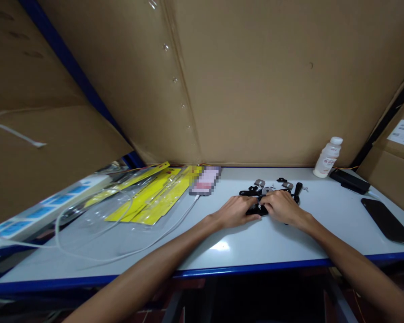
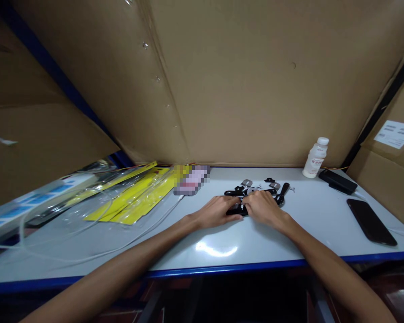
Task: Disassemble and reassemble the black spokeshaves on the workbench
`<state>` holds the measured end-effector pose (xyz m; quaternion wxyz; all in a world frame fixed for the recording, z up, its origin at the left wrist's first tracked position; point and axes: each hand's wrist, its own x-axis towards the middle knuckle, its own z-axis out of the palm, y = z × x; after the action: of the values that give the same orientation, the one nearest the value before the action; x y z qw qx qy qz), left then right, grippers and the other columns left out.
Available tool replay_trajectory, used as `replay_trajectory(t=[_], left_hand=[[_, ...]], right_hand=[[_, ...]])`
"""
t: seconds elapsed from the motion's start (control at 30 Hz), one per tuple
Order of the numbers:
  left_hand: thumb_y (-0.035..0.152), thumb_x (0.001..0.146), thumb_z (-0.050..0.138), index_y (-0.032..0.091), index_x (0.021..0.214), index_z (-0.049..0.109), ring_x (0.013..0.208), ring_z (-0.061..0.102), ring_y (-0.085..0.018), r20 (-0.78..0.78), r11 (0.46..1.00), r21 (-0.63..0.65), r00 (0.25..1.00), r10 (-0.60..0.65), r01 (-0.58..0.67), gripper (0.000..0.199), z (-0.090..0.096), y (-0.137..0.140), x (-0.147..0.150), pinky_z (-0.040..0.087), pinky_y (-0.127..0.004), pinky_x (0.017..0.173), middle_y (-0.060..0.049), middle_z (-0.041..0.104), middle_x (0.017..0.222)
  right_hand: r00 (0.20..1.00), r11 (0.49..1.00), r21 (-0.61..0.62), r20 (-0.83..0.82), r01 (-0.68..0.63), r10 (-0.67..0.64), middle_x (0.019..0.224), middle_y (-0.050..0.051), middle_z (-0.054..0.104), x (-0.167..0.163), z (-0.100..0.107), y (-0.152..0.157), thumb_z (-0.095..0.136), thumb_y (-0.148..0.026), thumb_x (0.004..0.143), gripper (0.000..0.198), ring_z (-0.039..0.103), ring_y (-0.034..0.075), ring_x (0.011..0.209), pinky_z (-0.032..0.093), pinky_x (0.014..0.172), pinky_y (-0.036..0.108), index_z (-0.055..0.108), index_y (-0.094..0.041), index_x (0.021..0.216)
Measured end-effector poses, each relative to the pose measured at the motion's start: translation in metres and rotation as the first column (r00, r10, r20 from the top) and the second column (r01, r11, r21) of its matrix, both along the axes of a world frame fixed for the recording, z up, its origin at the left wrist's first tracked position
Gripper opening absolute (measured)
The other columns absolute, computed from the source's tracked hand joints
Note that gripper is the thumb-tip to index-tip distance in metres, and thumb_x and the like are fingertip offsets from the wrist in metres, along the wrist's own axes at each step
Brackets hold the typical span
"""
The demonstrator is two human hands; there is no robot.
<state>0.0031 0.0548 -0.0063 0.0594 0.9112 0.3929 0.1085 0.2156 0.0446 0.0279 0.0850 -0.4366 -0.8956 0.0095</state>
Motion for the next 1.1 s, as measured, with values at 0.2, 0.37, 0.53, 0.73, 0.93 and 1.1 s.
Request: replay_trajectory(t=[0.2,0.37,0.53,0.73,0.93,1.1], left_hand=[[0.048,0.096,0.067,0.019,0.106,0.063,0.089,0.073,-0.029,-0.006,1.0,-0.003,1.0,-0.002,0.002,0.03,0.0011,-0.0012,-0.0002,0.05,-0.033,0.072,-0.007,0.073,0.094],[0.048,0.096,0.067,0.02,0.112,0.063,0.093,0.073,-0.03,0.003,1.0,0.003,1.0,-0.004,0.004,0.032,-0.0014,0.0004,-0.0003,0.051,-0.034,0.074,-0.008,0.074,0.099],[0.049,0.095,0.069,0.019,0.113,0.064,0.095,0.073,-0.031,0.012,1.0,0.001,1.0,-0.006,0.006,0.036,-0.0035,0.0018,-0.0004,0.053,-0.035,0.077,-0.009,0.075,0.1],[0.045,0.095,0.07,0.02,0.115,0.063,0.097,0.073,-0.031,0.02,1.0,0.002,1.0,-0.011,0.011,0.033,-0.0023,0.0009,-0.0007,0.053,-0.035,0.077,-0.008,0.075,0.103],[0.046,0.095,0.07,0.02,0.111,0.064,0.095,0.073,-0.029,0.028,1.0,0.003,1.0,-0.014,0.014,0.031,-0.0016,0.001,-0.0007,0.052,-0.033,0.075,-0.008,0.075,0.101],[0.047,0.095,0.07,0.02,0.116,0.063,0.098,0.072,-0.03,0.028,1.0,0.005,1.0,-0.013,0.012,0.035,-0.0013,0.0008,-0.0009,0.052,-0.034,0.077,-0.009,0.074,0.105]], right_hand=[[0.995,0.995,-0.021,-0.026,-0.095,0.095,0.095,0.002,0.079,0.0003,-0.0039,-0.0007,0.056,-0.006,0.089,0.035,0.07,0.019,0.089,0.04,0.072,0.028,0.081,-0.027,0.102],[0.999,0.999,0.001,-0.014,-0.033,0.034,0.093,0.008,0.079,0.0005,-0.0034,0.0003,0.054,-0.006,0.089,0.03,0.07,0.023,0.084,0.04,0.07,0.031,0.081,-0.02,0.092],[1.0,1.0,0.005,-0.019,-0.024,0.024,0.099,0.007,0.079,0.0027,-0.0015,0.002,0.054,-0.005,0.089,0.036,0.071,0.022,0.087,0.041,0.073,0.03,0.08,-0.023,0.106],[0.996,0.999,0.024,-0.08,0.037,-0.035,0.09,0.007,0.077,0.0002,-0.0045,0.001,0.058,-0.024,0.097,0.02,0.068,0.023,0.081,0.038,0.069,0.03,0.077,-0.021,0.103],[0.993,0.999,0.004,-0.112,-0.041,0.042,0.097,0.001,0.073,-0.0013,-0.0054,-0.0011,0.059,-0.007,0.089,0.027,0.066,0.016,0.081,0.038,0.069,0.026,0.077,-0.026,0.096],[0.988,0.997,0.042,-0.146,0.06,-0.053,0.103,0.006,0.072,-0.0021,-0.0022,-0.0009,0.053,-0.014,0.098,0.023,0.066,0.019,0.087,0.039,0.073,0.029,0.075,-0.02,0.101]])
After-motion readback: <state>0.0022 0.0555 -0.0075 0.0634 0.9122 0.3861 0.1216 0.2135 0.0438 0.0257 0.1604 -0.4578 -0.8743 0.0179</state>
